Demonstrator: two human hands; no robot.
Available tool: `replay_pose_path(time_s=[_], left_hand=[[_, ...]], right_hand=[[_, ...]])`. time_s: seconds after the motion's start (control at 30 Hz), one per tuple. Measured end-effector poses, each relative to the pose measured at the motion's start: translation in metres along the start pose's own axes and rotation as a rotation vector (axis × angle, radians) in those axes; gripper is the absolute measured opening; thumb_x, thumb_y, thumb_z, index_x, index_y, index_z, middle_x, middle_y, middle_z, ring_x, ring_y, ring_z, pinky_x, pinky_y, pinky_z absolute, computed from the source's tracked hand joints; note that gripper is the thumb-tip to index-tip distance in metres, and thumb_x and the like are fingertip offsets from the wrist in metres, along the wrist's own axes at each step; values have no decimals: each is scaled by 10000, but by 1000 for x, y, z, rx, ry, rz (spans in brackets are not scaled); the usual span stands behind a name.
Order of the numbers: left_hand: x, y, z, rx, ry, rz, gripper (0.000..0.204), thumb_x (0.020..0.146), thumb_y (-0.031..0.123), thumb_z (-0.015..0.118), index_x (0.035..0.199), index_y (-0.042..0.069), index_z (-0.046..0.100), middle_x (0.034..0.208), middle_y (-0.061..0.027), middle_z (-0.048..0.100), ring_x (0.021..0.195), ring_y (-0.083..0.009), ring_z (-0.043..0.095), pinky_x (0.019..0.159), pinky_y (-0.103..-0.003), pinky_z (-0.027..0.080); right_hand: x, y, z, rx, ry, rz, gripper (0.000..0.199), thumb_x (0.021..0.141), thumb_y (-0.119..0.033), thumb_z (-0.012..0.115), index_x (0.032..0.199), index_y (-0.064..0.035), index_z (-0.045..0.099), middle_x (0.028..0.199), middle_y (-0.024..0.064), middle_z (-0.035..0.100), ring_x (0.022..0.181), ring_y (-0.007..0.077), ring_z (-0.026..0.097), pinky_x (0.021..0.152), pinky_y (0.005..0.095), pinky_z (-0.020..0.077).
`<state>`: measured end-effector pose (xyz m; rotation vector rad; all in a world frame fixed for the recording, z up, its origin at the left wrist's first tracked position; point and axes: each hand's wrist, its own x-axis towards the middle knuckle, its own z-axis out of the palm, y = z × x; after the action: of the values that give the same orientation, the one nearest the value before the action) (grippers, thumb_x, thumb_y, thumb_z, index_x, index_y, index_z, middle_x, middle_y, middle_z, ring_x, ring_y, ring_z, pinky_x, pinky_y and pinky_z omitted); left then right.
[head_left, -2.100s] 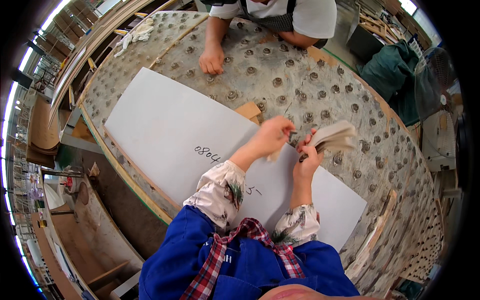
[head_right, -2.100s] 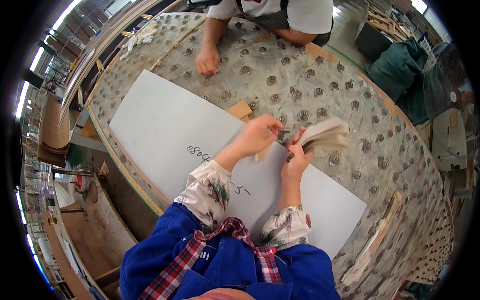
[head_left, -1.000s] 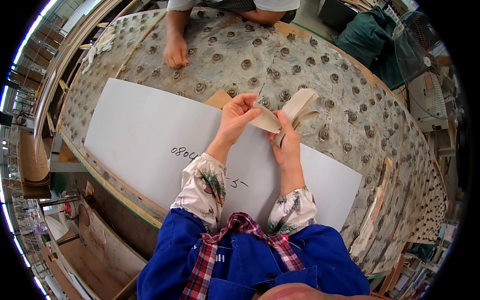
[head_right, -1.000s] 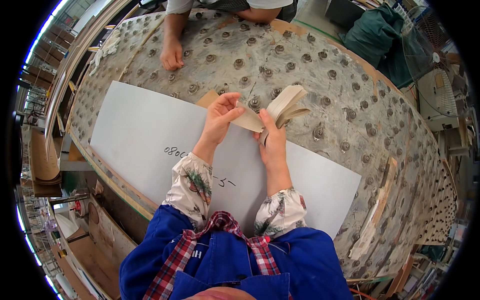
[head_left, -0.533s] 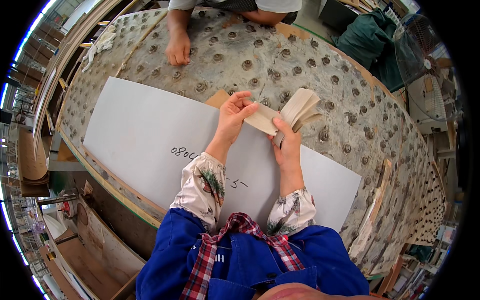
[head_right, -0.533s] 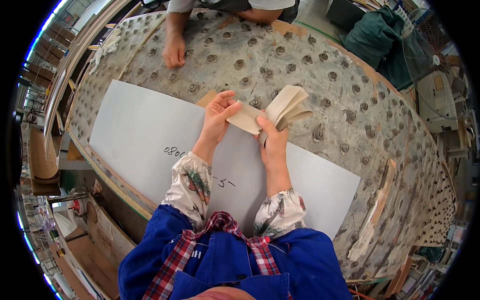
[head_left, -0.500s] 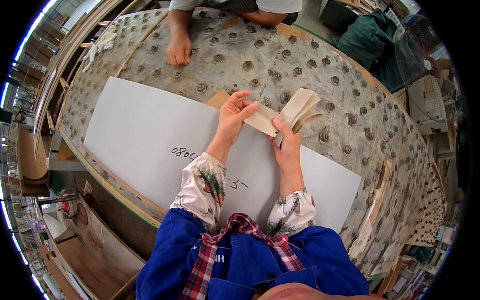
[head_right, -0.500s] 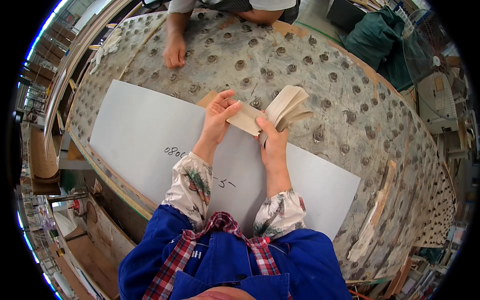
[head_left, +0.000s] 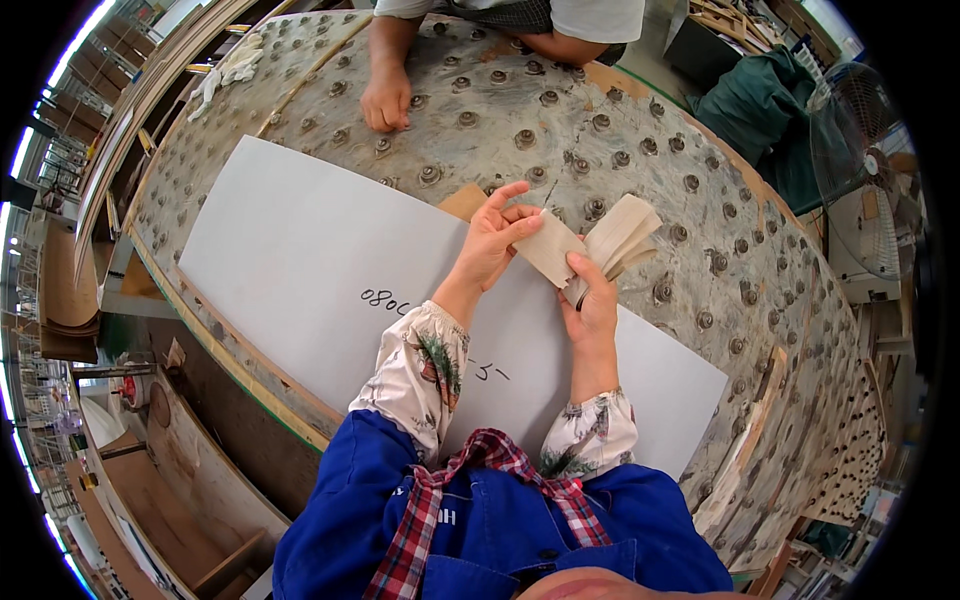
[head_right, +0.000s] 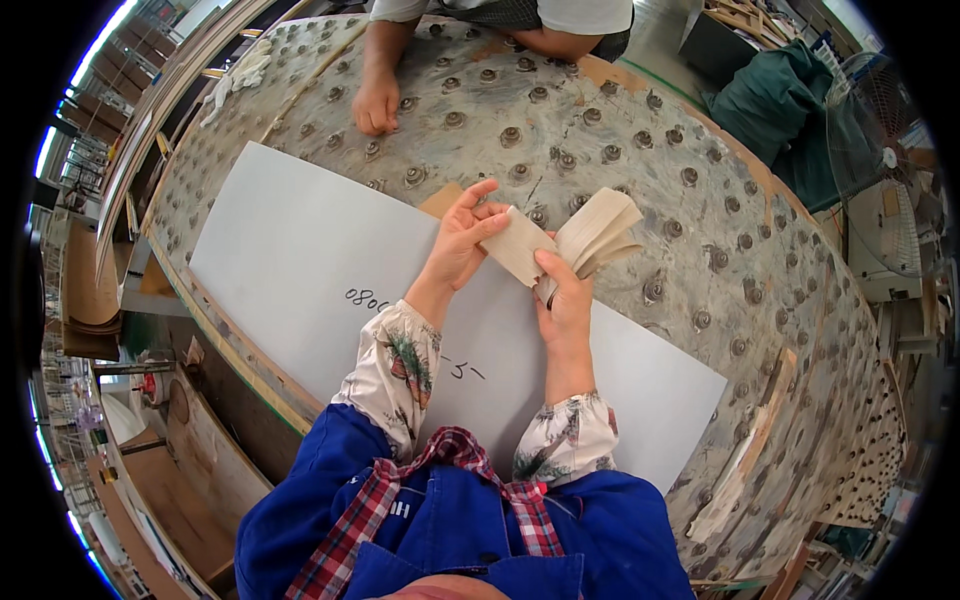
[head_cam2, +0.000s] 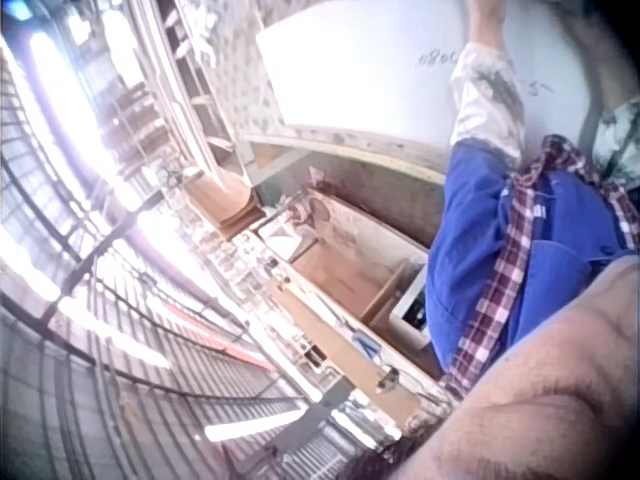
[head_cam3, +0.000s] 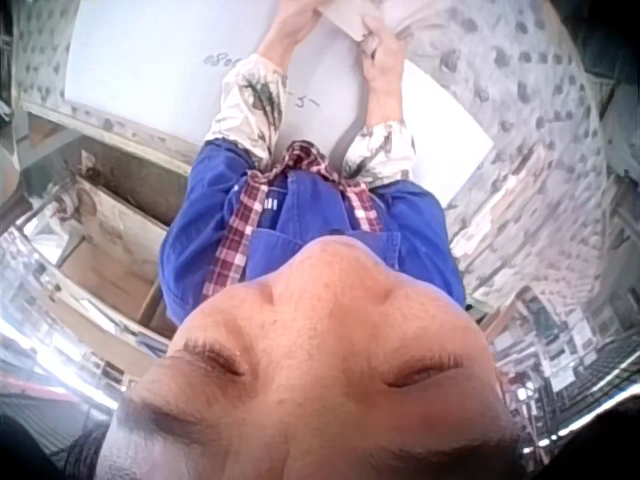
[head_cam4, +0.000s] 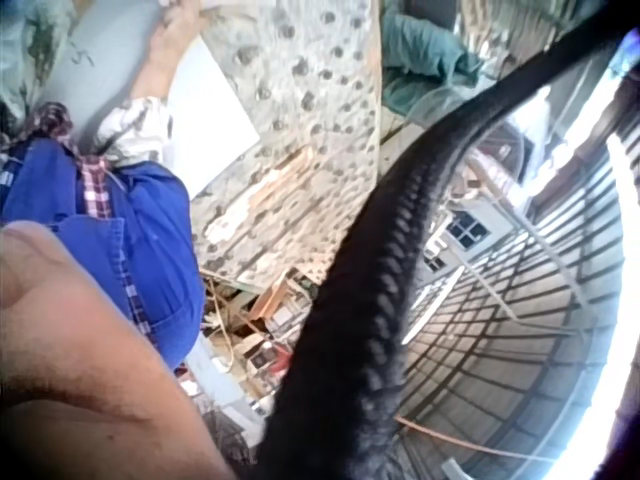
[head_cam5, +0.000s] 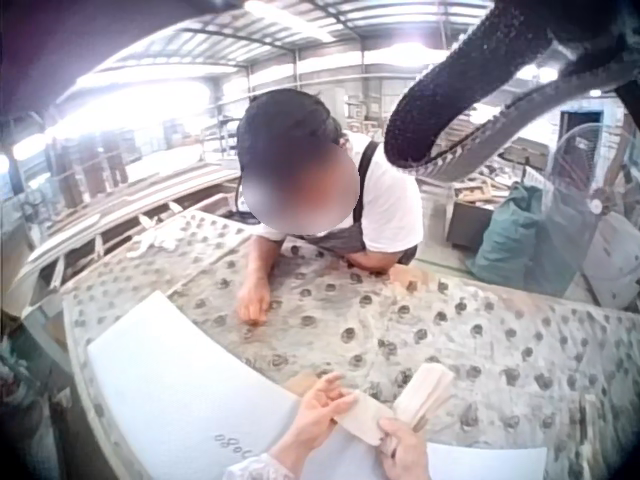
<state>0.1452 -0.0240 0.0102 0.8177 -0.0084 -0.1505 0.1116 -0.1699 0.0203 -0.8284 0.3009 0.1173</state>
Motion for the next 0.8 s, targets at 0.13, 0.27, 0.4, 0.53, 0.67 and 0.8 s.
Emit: replay_pose_path(time_s=[0.13, 0.27, 0.4, 0.53, 0.67, 0.8], left_hand=[[0, -2, -1, -60, -84, 1, 554, 780, -10, 632, 1259, 75, 369, 971, -85, 603, 896, -133, 575, 782, -257, 467], [-2, -6, 2, 54, -136, -61, 555, 756, -38, 643, 1246, 73, 407, 1011, -89, 600, 913, -134, 571, 805, -277, 465], [-3, -10, 1, 85, -138, -58, 477, 760, -23, 646, 1196, 58, 470, 1000, -69, 615, 892, -126, 576, 810, -277, 462], [-3, -6, 1, 70, -145, -49, 406, 771, 7, 649, 1152, 44, 514, 968, -56, 631, 858, -116, 584, 796, -272, 464], [-1, -8, 1, 89, -150, -75, 363, 777, 36, 657, 1118, 24, 536, 977, -60, 626, 844, -111, 587, 749, -268, 484], [-2, -4, -1, 40, -144, -85, 341, 783, 47, 655, 1101, 7, 542, 985, -62, 617, 837, -116, 589, 711, -268, 501]], right_hand=[[0, 0, 1, 41, 37, -91, 347, 739, -74, 642, 1051, -38, 496, 943, 33, 537, 809, 105, 526, 625, 242, 424], [0, 1, -3, 62, 57, -121, 342, 748, -79, 643, 1054, -37, 496, 941, 38, 537, 797, 116, 529, 617, 256, 430], [0, 0, -2, 37, 45, -90, 328, 753, -76, 638, 1047, -25, 503, 910, 47, 550, 758, 119, 536, 575, 249, 427], [2, 0, -5, -17, -49, 0, 289, 761, -91, 627, 1021, -19, 525, 864, 44, 569, 730, 122, 541, 568, 243, 427], [-2, -1, -2, -165, -111, -2, 258, 763, -86, 615, 997, -9, 537, 803, 47, 577, 678, 128, 545, 563, 244, 427], [-2, 3, 4, -238, -155, -35, 251, 758, -84, 614, 982, -2, 536, 789, 47, 575, 641, 129, 548, 544, 243, 426]])
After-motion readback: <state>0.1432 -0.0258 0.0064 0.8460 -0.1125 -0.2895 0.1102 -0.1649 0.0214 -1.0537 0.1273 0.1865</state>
